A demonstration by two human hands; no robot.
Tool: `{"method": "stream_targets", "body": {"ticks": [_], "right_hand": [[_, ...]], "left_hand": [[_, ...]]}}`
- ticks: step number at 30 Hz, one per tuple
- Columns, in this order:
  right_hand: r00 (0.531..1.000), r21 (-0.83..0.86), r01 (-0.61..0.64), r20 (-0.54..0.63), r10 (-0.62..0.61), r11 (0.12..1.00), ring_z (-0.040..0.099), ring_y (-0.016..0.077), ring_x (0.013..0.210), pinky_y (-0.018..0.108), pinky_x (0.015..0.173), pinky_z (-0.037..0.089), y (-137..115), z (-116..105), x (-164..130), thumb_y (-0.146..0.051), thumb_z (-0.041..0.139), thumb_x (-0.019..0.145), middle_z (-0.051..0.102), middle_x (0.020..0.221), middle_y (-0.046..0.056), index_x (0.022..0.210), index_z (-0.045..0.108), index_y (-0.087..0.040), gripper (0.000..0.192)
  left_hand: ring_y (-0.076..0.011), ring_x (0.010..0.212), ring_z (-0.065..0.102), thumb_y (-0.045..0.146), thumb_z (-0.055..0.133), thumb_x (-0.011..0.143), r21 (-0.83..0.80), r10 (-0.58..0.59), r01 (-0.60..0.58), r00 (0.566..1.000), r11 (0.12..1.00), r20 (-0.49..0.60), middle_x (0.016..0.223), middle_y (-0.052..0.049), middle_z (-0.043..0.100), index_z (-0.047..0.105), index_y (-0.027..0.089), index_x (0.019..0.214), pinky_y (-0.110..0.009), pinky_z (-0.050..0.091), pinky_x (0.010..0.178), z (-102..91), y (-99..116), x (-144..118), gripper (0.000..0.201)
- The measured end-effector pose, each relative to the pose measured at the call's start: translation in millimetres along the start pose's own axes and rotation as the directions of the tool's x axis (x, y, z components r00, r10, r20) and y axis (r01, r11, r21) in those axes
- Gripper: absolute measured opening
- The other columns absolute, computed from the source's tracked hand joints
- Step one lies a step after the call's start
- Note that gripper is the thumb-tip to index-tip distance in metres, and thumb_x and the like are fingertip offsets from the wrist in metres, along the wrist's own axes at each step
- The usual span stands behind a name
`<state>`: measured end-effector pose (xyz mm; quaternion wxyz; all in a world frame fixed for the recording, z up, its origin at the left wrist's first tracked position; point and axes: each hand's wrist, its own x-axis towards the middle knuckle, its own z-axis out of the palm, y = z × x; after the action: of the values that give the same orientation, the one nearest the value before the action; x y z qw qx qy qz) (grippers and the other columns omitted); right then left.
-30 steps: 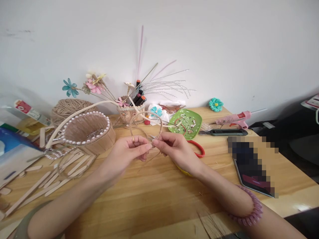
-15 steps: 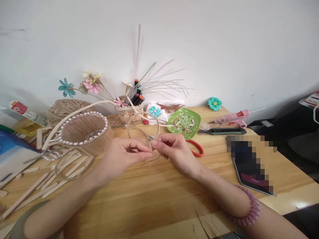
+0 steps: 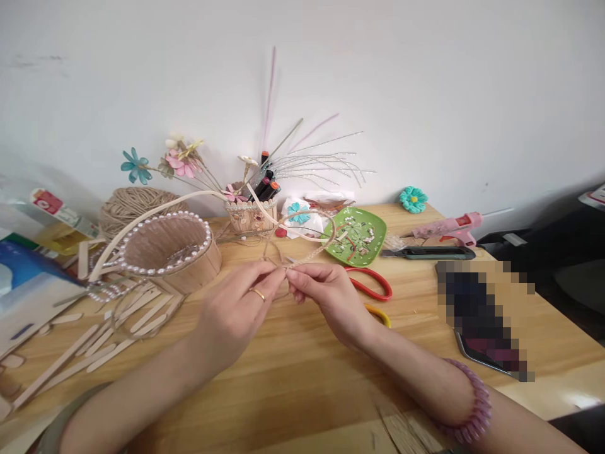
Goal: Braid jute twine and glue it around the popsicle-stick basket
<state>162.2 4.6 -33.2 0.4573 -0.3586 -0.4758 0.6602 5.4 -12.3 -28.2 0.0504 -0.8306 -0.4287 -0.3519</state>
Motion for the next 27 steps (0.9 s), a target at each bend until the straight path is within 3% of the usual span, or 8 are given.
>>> {"method": "stream_targets", "body": {"ticks": [4,8,9,11,13,15,17,27], "right_hand": [[0.998,-0.085,0.049,-0.036,-0.052,0.995,0.041,0.0084,0.052,0.023,0.052,0.034,-2.2,-1.5,-1.0,-0.035,0.068,0.07,0.05,0.054,-0.004,0.059,0.062,-0.015,0.024],[0.996,-0.25,0.075,-0.029,-0.085,0.965,0.039,0.0089,0.053,0.022,0.05,0.031,-5.0,-2.2,-4.1,-0.034,0.061,0.075,0.046,0.054,-0.004,0.063,0.06,-0.015,0.022],[0.995,-0.299,0.087,-0.02,-0.097,0.95,0.039,0.0091,0.053,0.022,0.05,0.03,-5.9,-1.6,-5.4,-0.033,0.059,0.077,0.046,0.055,-0.004,0.063,0.059,-0.016,0.022],[0.994,-0.377,0.109,0.024,-0.108,0.92,0.039,0.0093,0.054,0.022,0.05,0.03,-7.6,0.5,-8.0,-0.031,0.056,0.078,0.046,0.057,-0.003,0.062,0.056,-0.016,0.023],[0.991,-0.434,0.132,0.082,-0.107,0.891,0.04,0.0096,0.055,0.022,0.051,0.031,-8.8,3.1,-10.1,-0.029,0.054,0.08,0.047,0.057,-0.003,0.059,0.054,-0.016,0.024],[0.987,-0.475,0.154,0.123,-0.108,0.866,0.04,0.0098,0.055,0.022,0.053,0.032,-8.9,5.1,-11.0,-0.028,0.053,0.08,0.048,0.056,-0.003,0.058,0.053,-0.016,0.025],[0.984,-0.495,0.166,0.142,-0.109,0.853,0.04,0.0101,0.055,0.023,0.053,0.032,-8.0,6.1,-11.1,-0.028,0.053,0.081,0.047,0.056,-0.003,0.06,0.054,-0.016,0.025],[0.958,-0.587,0.285,0.185,-0.217,0.758,0.039,0.011,0.056,0.024,0.054,0.03,-2.0,8.5,-12.9,-0.027,0.049,0.085,0.046,0.058,-0.003,0.063,0.049,-0.018,0.024]], "left_hand": [[-0.0202,0.077,0.066,0.016,0.054,0.08,0.138,0.165,-0.164,0.986,0.977,0.006,0.086,-0.009,0.073,0.07,0.02,0.089,-0.027,0.048,0.064,0.8,-2.1,-5.4,0.019],[-0.0151,0.057,0.061,0.02,0.064,0.07,0.081,0.33,-0.323,0.939,0.943,-0.097,0.072,-0.005,0.072,0.066,0.021,0.062,-0.023,0.039,0.047,-7.1,-0.1,-4.8,0.008],[-0.0132,0.052,0.057,0.02,0.064,0.069,-0.006,0.253,-0.256,0.958,0.967,-0.132,0.068,-0.004,0.07,0.063,0.021,0.056,-0.023,0.036,0.044,-9.6,1.4,-1.5,0.014],[-0.0128,0.053,0.055,0.021,0.06,0.073,-0.253,-0.11,0.081,0.989,0.964,-0.102,0.066,-0.003,0.067,0.062,0.02,0.058,-0.023,0.039,0.048,-13.5,4.2,9.2,0.015],[-0.0131,0.053,0.053,0.029,0.06,0.073,-0.485,-0.466,0.476,0.872,0.734,0.151,0.069,-0.002,0.067,0.068,0.02,0.076,-0.024,0.041,0.051,-15.1,5.5,22.4,0.012],[-0.0117,0.05,0.049,0.032,0.064,0.069,-0.586,-0.531,0.655,0.746,0.477,0.401,0.066,-0.001,0.066,0.071,0.019,0.077,-0.023,0.038,0.049,-14.5,4.7,32.8,0.016],[-0.0101,0.048,0.045,0.028,0.066,0.066,-0.628,-0.507,0.693,0.707,0.355,0.493,0.058,0.001,0.063,0.071,0.019,0.064,-0.022,0.035,0.048,-12.4,2.5,36.6,0.011],[-0.0083,0.056,0.042,0.022,0.074,0.06,-0.767,-0.701,0.637,0.579,0.07,0.417,0.056,0.001,0.059,0.069,0.016,0.057,-0.019,0.034,0.051,-6.4,1.4,25.2,0.009]]}}
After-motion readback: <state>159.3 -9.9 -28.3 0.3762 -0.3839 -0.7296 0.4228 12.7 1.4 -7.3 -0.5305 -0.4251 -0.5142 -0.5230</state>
